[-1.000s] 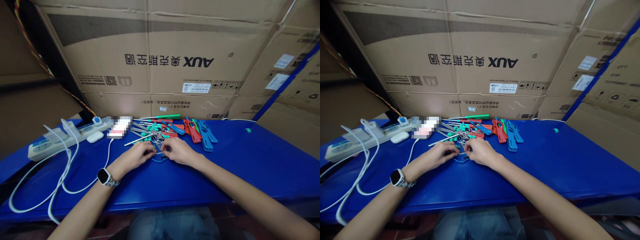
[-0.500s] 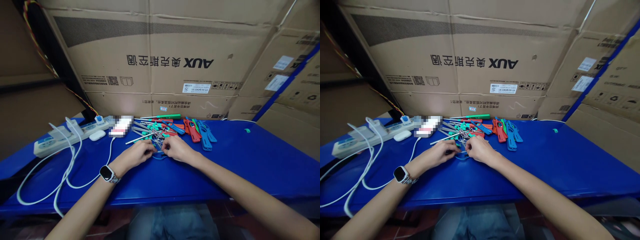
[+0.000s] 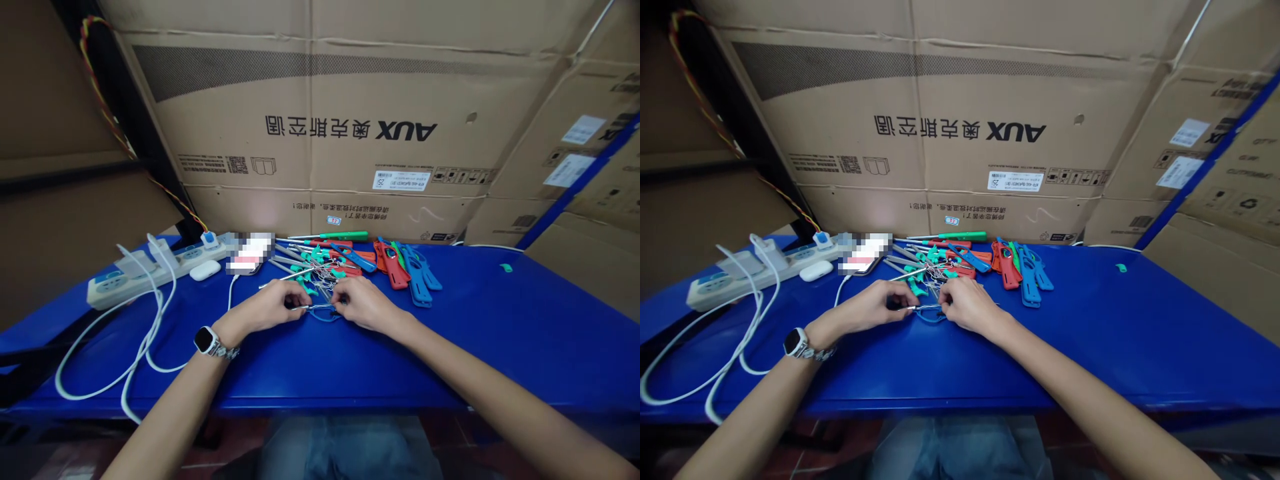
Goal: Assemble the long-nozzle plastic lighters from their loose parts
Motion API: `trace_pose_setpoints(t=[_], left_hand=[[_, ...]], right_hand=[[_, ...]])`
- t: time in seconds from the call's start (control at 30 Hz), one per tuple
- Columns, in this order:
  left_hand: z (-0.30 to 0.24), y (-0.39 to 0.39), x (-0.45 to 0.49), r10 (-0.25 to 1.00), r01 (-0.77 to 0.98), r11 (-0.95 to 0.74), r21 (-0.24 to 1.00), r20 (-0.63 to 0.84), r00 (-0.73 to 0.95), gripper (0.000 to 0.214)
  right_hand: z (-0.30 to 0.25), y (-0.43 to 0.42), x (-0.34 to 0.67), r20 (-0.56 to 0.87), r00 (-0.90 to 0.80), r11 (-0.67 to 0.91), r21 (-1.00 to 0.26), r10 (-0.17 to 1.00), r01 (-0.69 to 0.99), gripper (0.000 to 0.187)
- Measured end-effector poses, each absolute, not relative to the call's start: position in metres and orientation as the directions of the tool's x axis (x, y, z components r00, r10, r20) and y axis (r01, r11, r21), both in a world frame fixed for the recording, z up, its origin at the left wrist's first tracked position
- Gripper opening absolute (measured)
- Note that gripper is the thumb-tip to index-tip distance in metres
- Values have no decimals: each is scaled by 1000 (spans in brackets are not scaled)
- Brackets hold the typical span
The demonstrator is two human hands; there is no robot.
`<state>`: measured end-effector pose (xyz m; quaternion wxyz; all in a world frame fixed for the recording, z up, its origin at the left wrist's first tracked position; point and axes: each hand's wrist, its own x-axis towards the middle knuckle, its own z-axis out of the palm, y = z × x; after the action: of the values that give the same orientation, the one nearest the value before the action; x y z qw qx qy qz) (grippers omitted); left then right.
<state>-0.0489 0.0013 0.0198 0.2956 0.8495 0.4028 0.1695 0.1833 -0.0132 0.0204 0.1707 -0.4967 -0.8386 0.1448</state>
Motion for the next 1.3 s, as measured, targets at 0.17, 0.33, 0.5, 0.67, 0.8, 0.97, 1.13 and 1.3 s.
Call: trace_pose_setpoints(t=[0.17, 0.33, 0.5, 0.67, 0.8, 0.97, 1.13, 1.3], left_hand=[[22, 1, -53, 786, 570, -458, 682, 12, 618, 19], [26, 0, -56, 778, 566, -429, 704, -31, 628, 19], [22, 2, -57, 796, 588, -441, 678, -8, 606, 17], [17, 4, -56, 803, 595, -454, 663, 14, 596, 11], [18, 4, -55, 803, 600, -463, 653, 23, 595, 11], [22, 0, -54, 808, 644, -483, 593, 18, 589, 13], [25, -5, -51, 814, 653, -496, 573, 44, 580, 22], [24, -3, -52, 782, 634, -528, 566, 32, 622, 20]], right_hand=[[21, -13, 184, 138, -446, 460, -428, 884, 778, 13], [21, -13, 185, 127, -441, 449, -437, 889, 780, 12], [20, -14, 185, 135, -440, 452, -442, 888, 775, 12], [21, -13, 185, 140, -455, 467, -444, 879, 765, 12], [21, -13, 185, 142, -461, 473, -442, 876, 762, 13], [21, -13, 185, 138, -456, 466, -445, 879, 765, 12], [20, -13, 185, 149, -457, 471, -454, 877, 756, 12], [18, -13, 185, 155, -446, 465, -451, 881, 762, 12]])
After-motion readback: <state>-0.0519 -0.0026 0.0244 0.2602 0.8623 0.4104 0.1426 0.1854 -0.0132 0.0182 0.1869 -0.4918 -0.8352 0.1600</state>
